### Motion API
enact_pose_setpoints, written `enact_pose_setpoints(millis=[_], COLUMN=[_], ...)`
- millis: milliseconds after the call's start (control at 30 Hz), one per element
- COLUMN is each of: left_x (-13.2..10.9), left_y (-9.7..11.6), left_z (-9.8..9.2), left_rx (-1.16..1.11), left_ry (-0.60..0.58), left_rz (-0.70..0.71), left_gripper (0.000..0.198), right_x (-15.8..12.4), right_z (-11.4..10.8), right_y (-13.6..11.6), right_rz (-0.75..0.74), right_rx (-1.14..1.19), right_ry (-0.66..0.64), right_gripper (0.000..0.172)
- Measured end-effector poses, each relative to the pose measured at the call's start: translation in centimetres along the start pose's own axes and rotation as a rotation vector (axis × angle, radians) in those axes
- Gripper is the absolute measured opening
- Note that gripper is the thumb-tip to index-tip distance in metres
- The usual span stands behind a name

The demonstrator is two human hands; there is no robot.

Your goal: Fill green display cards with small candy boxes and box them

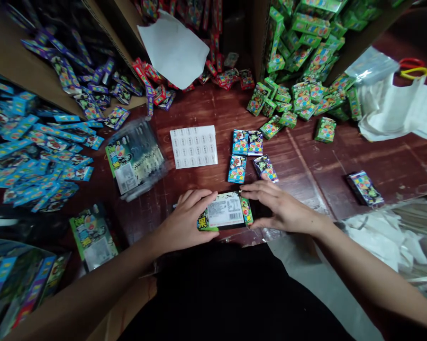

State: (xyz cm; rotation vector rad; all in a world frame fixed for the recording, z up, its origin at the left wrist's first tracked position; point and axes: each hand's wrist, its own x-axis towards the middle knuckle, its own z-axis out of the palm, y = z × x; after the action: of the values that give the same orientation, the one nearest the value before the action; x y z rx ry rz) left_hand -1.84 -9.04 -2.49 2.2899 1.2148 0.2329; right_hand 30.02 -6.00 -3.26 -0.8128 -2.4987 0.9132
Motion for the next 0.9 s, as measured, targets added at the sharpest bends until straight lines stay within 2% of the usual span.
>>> enact_pose_setpoints(millis=[67,133,200,333,400,500,533,667,733,800,900], left_x=[0.0,0.1,0.3,1.1,1.5,1.7,1.7,1.6,1.6,1.5,1.0], left_y=[0.4,1.0,1.7,2.5,2.1,0.5,-0.1,-1.6,-1.9,-2.2,-2.7], left_z=[0.0,0.2,0.4,1.2,1.5,1.4,1.3,1.1,1.2,1.3,0.8], left_rx=[-0.004,-0.016,-0.071,-0.324,-0.487,-0.776,-0.868,-1.063,-1.089,-1.099,-1.055], left_ry=[0.091,0.205,0.318,0.456,0.498,0.513,0.511,0.576,0.581,0.529,0.435], left_rz=[-0.097,-0.222,-0.345,-0.46,-0.443,-0.388,-0.379,-0.386,-0.381,-0.376,-0.394], left_gripper=[0.088,0.091,0.098,0.114,0.104,0.066,0.059,0.065,0.059,0.048,0.038], right_x=[1.0,2.0,3.1,5.8,7.0,8.2,8.5,9.7,10.3,10.6,10.3], right_z=[-0.3,-0.3,0.2,2.4,3.4,4.2,4.4,5.5,6.2,6.8,6.7], right_y=[-0.5,-1.0,-1.5,-1.7,-1.4,-1.0,-1.0,-1.5,-1.8,-1.8,-1.7], right_rz=[0.012,0.077,0.17,0.32,0.352,0.389,0.409,0.472,0.471,0.473,0.49], right_rx=[0.006,0.045,0.178,0.59,0.694,0.737,0.738,0.798,0.778,0.739,0.737], right_ry=[0.062,0.185,0.292,0.334,0.326,0.274,0.281,0.481,0.573,0.575,0.483], right_gripper=[0.071,0.072,0.07,0.047,0.036,0.028,0.029,0.04,0.034,0.026,0.03])
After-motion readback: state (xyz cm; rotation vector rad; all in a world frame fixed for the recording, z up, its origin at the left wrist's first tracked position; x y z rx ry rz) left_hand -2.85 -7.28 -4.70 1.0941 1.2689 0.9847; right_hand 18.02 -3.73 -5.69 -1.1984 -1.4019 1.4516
